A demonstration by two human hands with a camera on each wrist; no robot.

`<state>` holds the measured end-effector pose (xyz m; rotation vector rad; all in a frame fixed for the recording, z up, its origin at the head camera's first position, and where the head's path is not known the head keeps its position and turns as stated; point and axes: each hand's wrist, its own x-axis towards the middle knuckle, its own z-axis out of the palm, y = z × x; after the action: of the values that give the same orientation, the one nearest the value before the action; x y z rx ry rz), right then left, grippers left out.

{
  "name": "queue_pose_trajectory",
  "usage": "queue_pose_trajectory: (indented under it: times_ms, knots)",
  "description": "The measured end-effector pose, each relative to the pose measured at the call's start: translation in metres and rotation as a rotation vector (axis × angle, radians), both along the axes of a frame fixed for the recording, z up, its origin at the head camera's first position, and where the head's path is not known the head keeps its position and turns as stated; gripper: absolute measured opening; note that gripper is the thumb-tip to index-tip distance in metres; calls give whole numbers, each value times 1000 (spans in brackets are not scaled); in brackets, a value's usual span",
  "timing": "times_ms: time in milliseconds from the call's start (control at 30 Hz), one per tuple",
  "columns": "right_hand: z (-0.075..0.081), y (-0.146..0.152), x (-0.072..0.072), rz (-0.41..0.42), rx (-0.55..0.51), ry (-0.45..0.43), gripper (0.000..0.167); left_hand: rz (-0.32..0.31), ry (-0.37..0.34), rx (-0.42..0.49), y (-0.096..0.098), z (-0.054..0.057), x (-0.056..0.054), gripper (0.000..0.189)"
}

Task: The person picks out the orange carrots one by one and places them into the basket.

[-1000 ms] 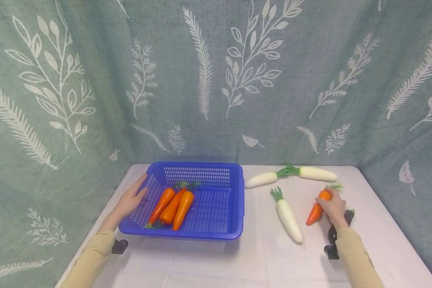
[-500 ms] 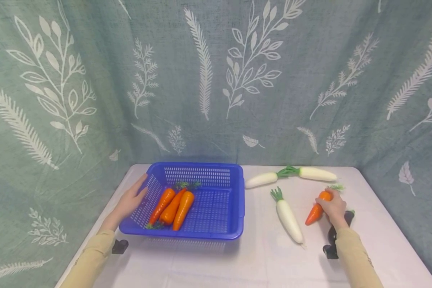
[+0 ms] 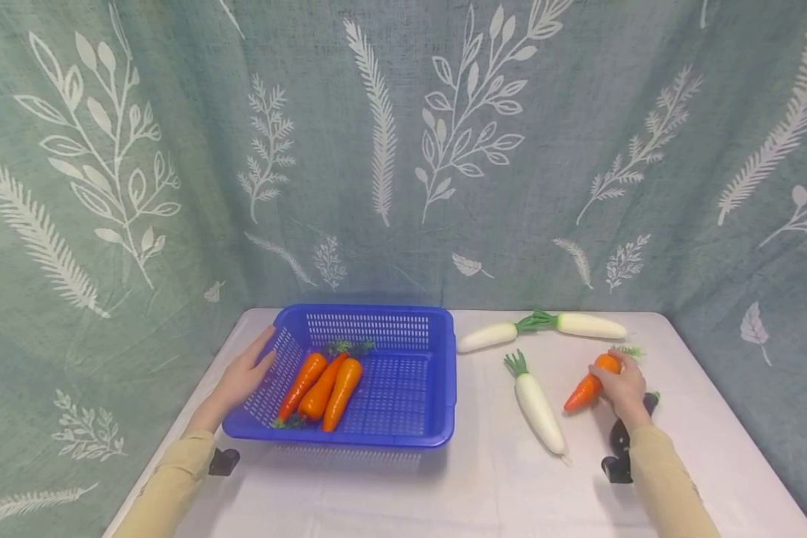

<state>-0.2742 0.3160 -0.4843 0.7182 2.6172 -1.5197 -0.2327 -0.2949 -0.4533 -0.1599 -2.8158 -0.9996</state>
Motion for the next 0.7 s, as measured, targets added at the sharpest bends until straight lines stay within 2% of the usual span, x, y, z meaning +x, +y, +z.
queue_pose_trajectory:
  times_ms: [200,267,433,533,700]
  knots:
    - [5,2,1,-15,-82,32,70,-1,-7,9,0,0,0,53]
    - [5,5,-2,-31,-141,45,71,-3,-5,11,0,0,-1,53]
    - [-6,12,-15,-118,-329,66,75,-4,9,4,0,-1,-1,53]
    - [-9,14,-17,-142,-384,71,77,-4,8,5,0,-1,-1,53]
    - [6,8,-3,-50,-469,67,82,-2,-9,14,-1,-2,-2,53]
